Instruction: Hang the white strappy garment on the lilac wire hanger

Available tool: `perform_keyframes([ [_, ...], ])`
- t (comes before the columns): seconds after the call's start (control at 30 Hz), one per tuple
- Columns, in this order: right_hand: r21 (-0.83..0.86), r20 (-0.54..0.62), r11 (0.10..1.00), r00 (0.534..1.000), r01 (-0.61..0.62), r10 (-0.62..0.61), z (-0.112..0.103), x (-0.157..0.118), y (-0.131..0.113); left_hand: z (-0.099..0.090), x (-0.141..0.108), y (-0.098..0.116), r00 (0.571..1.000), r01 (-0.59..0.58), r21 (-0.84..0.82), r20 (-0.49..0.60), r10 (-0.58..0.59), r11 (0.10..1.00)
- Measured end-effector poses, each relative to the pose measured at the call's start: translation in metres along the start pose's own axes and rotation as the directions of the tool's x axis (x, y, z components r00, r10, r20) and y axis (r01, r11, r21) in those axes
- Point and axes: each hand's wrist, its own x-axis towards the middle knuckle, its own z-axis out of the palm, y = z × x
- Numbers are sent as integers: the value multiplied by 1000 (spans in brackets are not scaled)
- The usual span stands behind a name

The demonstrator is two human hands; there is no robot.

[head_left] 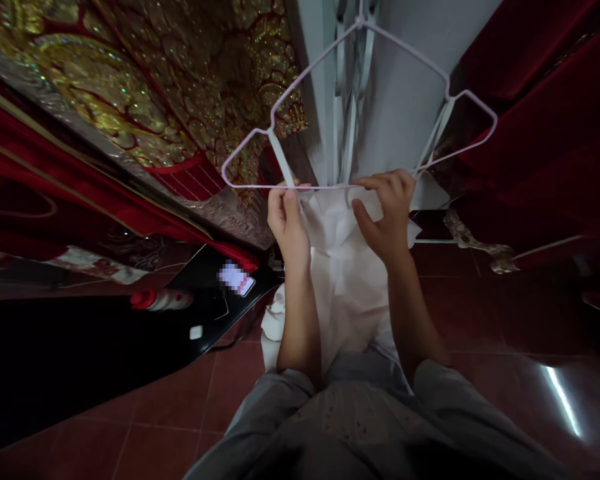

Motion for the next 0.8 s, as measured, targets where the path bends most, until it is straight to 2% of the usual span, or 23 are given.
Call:
perform_keyframes([
  [0.07, 34, -19, 999, 1000, -23, 24, 11, -5, -4, -9, -3, 11, 996, 19, 71, 89, -25, 997],
  [0.17, 57, -56, 998, 998, -18, 21, 21, -7, -11, -19, 6, 44, 970, 107, 79, 208, -122, 991],
  [0.27, 43, -82, 999, 997, -3, 6, 23, -8, -16, -23, 37, 85, 970, 149, -47, 201, -136, 988],
  [0.3, 38, -78, 999, 997, 2, 1, 21, -8, -16, -25, 51, 95, 952, 193, -82, 258, -166, 978],
  [0.37, 39, -51, 999, 999, 9, -7, 17, -8, -15, -32, 76, 108, 939, 248, -167, 282, -195, 954],
  [0.4, 42, -38, 999, 999, 11, -10, 15, -8, -14, -37, 84, 109, 941, 270, -237, 268, -204, 933],
  [0.43, 43, -30, 999, 999, 12, -11, 12, -8, -13, -42, 89, 106, 958, 256, -300, 206, -199, 919],
  [0.5, 37, -28, 999, 1000, 13, -12, 8, -8, -11, -54, 87, 93, 983, 170, -379, 6, -182, 909],
  [0.57, 27, -27, 1000, 1000, 16, -15, 7, -8, -11, -59, 71, 75, 971, 97, -322, -178, -161, 942],
  [0.6, 25, -20, 1000, 1000, 19, -19, 6, -8, -12, -58, 59, 66, 968, 148, -250, -162, -192, 957],
  [0.67, 31, -1, 999, 1000, 25, -25, 7, -8, -18, -47, 36, 54, 962, 267, -157, -21, -273, 951],
  [0.73, 50, 18, 998, 999, 35, -36, 7, -9, -25, -28, 18, 49, 962, 269, -180, 83, -258, 946],
  [0.8, 90, 15, 995, 999, 37, -39, 6, -10, -29, -8, 7, 48, 968, 241, -215, 116, -221, 946],
])
